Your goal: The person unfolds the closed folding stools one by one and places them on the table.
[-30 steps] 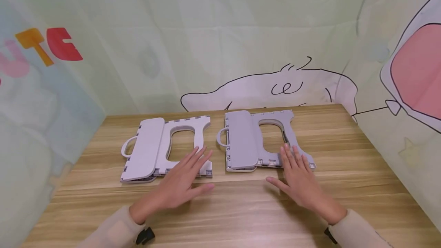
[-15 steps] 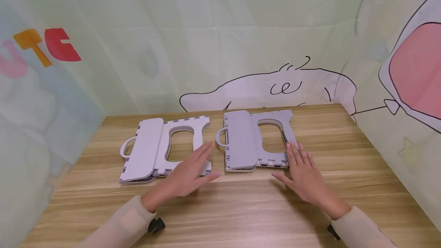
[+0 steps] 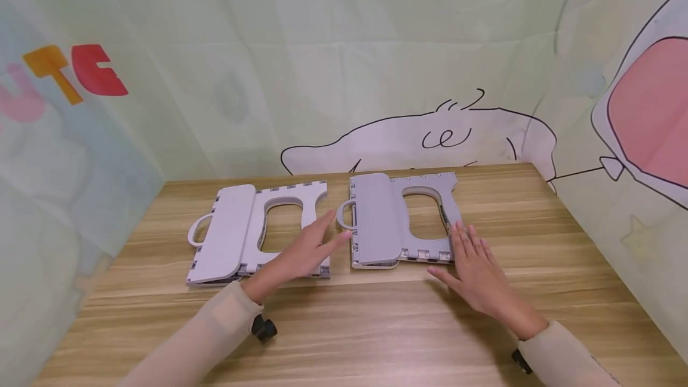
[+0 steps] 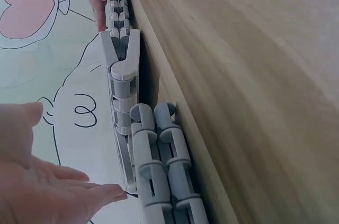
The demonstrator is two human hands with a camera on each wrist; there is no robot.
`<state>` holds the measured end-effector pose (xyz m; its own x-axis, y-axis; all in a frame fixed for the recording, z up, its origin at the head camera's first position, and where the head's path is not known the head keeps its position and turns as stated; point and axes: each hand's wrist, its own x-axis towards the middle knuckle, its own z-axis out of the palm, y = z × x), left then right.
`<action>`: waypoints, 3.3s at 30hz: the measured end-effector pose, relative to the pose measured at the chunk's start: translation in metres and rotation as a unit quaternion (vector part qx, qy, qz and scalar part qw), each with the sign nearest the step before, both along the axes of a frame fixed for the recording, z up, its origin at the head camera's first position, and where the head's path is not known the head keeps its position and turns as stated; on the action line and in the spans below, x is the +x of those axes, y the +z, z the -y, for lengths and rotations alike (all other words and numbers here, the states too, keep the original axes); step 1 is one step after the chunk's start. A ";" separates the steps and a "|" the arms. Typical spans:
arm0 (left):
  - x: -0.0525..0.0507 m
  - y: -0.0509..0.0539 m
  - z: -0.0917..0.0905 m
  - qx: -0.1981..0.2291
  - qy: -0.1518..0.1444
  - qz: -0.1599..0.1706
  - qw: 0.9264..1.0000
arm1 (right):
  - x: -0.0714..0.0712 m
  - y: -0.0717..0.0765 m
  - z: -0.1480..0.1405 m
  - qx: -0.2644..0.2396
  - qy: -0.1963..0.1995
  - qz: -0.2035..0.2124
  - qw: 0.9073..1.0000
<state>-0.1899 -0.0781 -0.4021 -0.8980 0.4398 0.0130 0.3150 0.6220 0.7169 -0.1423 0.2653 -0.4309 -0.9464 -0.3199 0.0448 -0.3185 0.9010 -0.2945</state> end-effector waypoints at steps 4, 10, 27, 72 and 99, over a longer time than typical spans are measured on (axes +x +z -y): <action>-0.006 -0.001 -0.005 0.031 0.006 0.005 0.999 | 0.000 -0.001 -0.001 0.000 0.003 0.000 1.000; -0.013 -0.001 -0.011 0.052 0.022 0.029 0.998 | 0.000 -0.003 -0.003 0.001 0.007 0.004 1.000; -0.033 -0.002 -0.034 0.162 0.166 0.187 0.955 | 0.000 -0.001 -0.004 0.002 0.022 0.018 1.000; -0.037 0.034 -0.038 0.474 0.206 0.262 0.815 | -0.003 -0.001 -0.020 -0.069 0.050 0.029 0.996; -0.037 0.089 -0.071 0.524 0.134 0.233 0.808 | -0.007 0.006 -0.045 -0.217 0.034 0.110 0.969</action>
